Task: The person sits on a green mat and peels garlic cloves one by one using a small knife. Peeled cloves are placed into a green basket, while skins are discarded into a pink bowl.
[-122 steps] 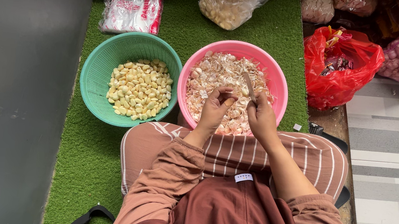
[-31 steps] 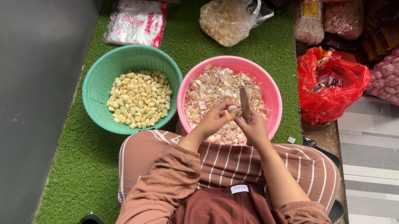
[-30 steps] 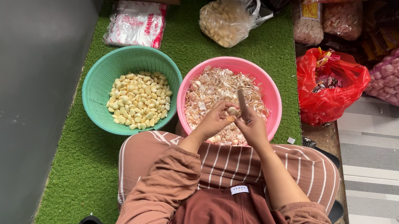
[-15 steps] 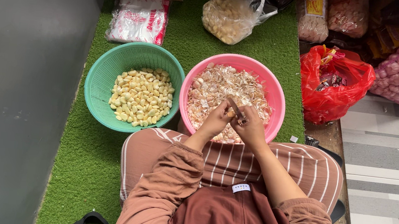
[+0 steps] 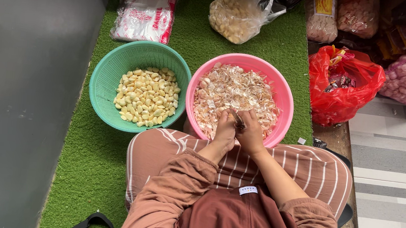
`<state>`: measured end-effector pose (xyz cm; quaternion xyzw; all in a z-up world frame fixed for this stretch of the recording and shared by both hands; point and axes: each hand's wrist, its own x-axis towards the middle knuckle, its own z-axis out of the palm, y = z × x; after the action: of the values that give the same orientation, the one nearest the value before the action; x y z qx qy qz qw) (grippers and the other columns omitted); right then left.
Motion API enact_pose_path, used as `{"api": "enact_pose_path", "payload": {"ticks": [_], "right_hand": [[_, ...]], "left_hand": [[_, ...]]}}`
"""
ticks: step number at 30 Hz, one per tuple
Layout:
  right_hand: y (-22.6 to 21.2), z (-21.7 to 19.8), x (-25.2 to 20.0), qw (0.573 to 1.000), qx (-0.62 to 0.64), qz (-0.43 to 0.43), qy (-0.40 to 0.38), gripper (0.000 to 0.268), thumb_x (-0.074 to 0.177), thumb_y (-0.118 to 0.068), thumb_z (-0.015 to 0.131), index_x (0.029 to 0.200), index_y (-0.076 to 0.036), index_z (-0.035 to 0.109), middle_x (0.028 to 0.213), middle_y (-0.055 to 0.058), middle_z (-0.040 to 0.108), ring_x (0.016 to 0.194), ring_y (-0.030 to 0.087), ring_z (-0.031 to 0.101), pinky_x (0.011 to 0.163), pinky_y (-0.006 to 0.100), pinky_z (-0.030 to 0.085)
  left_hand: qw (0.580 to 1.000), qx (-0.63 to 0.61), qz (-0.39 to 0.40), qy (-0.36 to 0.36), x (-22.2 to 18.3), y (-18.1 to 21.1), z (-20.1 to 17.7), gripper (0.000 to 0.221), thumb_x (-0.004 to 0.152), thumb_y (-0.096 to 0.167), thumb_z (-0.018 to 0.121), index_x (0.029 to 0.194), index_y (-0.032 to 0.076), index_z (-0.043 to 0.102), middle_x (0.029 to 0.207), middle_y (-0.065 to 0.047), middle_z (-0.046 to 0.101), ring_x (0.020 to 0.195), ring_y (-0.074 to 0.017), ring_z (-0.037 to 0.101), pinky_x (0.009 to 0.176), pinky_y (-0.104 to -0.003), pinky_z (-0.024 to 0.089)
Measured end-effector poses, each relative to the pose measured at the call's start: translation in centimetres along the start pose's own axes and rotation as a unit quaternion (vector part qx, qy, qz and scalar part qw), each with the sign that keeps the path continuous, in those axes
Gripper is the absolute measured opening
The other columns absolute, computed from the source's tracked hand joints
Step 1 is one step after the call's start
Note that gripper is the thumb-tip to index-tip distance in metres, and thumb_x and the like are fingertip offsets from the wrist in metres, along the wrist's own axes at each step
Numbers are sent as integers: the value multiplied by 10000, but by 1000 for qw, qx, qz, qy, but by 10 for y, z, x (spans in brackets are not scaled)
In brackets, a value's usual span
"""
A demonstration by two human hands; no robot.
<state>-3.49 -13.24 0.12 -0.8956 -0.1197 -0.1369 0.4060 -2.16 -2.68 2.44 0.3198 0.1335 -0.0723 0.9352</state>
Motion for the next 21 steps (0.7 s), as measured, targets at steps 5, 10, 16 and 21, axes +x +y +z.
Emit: {"api": "enact_pose_path", "payload": {"ticks": [5, 10, 16, 21], "right_hand": [[4, 7, -3, 1000, -17, -20, -7, 487, 744, 46, 704, 1201, -78, 587, 1130, 169, 591, 980, 437, 634, 805, 489, 531], [13, 19, -10, 999, 3, -45, -14, 453, 740, 40, 698, 1172, -64, 606, 1102, 172, 605, 992, 436, 619, 809, 482, 525], [31, 33, -4, 999, 25, 15, -35, 289, 812, -66, 775, 1020, -9, 584, 921, 164, 623, 847, 374, 620, 735, 435, 509], [39, 30, 1, 943, 246, 217, -52, 212, 951, -163, 744, 1050, 14, 681, 796, 48, 712, 680, 123, 638, 592, 314, 494]], "left_hand": [[1000, 8, 18, 13, -3, -2, -2, 270, 914, -34, 514, 1159, 81, 508, 1007, -44, 583, 885, -120, 604, 766, -276, 516], [993, 0, 20, 113, -1, -4, -5, 119, 1011, 84, 540, 1107, 114, 476, 963, -43, 558, 834, -139, 583, 707, -303, 492], [992, -39, 13, 122, 10, 1, -14, 164, 1107, 257, 518, 1190, 116, 537, 963, -15, 559, 771, -93, 513, 697, -248, 444], [993, 62, -22, 102, 11, 9, -10, 206, 1074, 298, 450, 1182, 135, 517, 939, -29, 568, 747, -111, 534, 676, -265, 488]]}}
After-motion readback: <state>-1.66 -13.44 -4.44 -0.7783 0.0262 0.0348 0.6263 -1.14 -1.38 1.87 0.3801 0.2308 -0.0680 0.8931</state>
